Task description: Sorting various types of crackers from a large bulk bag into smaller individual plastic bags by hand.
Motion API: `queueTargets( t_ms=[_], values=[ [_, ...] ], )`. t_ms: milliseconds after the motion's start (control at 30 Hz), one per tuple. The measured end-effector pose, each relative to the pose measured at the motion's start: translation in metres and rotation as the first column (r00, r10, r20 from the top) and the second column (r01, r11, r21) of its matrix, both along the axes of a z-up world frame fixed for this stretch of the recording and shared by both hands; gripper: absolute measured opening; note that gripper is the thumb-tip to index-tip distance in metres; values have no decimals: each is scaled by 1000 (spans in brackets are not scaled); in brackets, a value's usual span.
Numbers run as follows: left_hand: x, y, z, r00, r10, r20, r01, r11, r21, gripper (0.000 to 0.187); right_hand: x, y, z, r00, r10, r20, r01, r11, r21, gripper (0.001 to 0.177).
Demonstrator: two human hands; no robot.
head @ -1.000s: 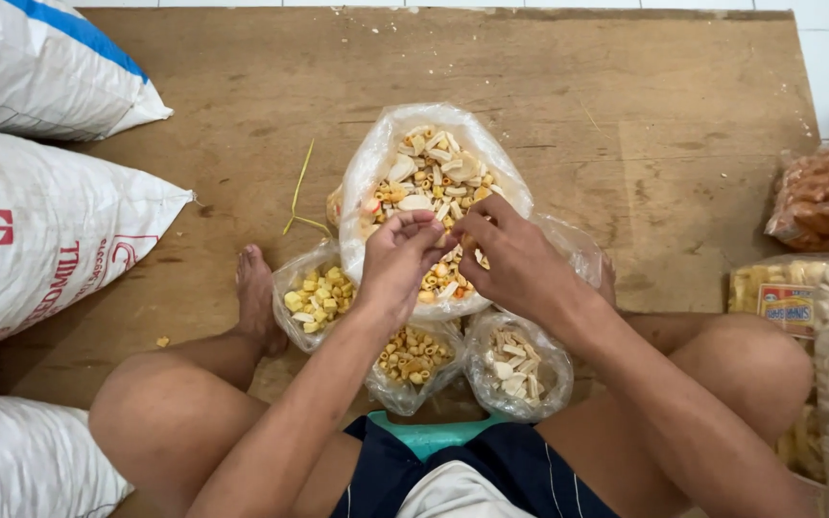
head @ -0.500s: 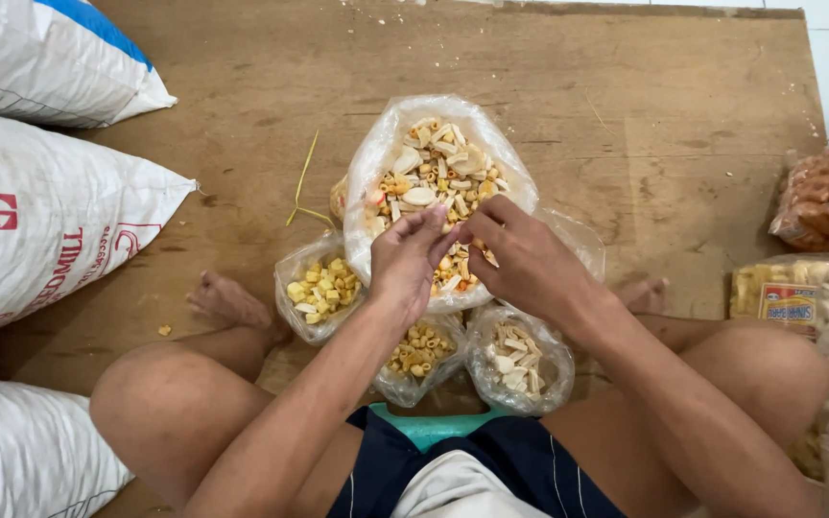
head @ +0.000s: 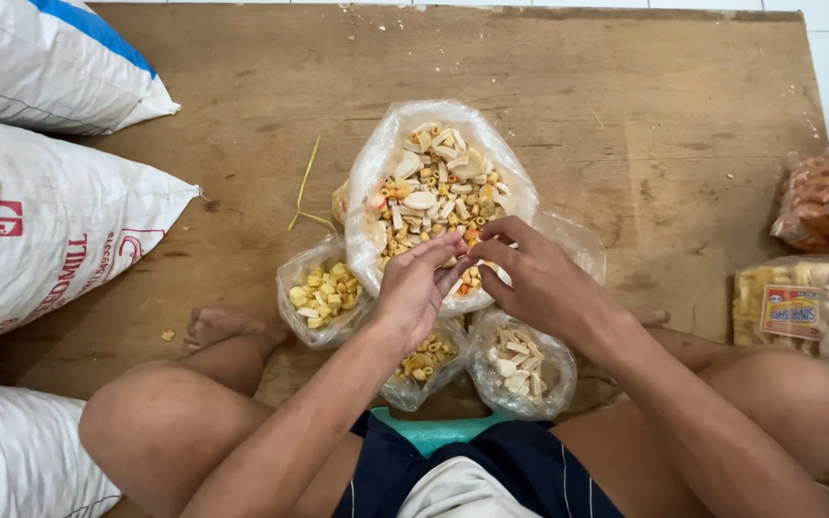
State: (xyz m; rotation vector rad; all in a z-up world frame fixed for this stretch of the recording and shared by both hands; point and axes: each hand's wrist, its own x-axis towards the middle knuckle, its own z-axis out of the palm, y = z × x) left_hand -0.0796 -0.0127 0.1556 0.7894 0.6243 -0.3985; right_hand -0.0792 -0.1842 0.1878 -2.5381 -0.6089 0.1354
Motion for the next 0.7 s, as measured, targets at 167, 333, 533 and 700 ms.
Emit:
queueTargets(
  t_ms=[167, 333, 533, 700],
  values=[
    [-2, -8, -4, 1000, -23, 2, 23, 1000, 7, 39, 3, -5, -9, 995, 78, 60, -77, 997, -5, 13],
    [0, -12, 6, 998, -52, 47, 50, 998, 36, 44, 6, -5, -12, 988, 113, 106, -112, 994, -9, 10],
    [3, -11, -9, 989, -110, 97, 106, 993, 49, 31, 8, -11, -13, 993, 38, 115, -42, 998, 35, 20],
    [2, -6, -12, 980, -176, 95, 164, 979, 123, 28, 7, -9, -12, 995, 21, 96, -28, 997, 74, 22]
  ],
)
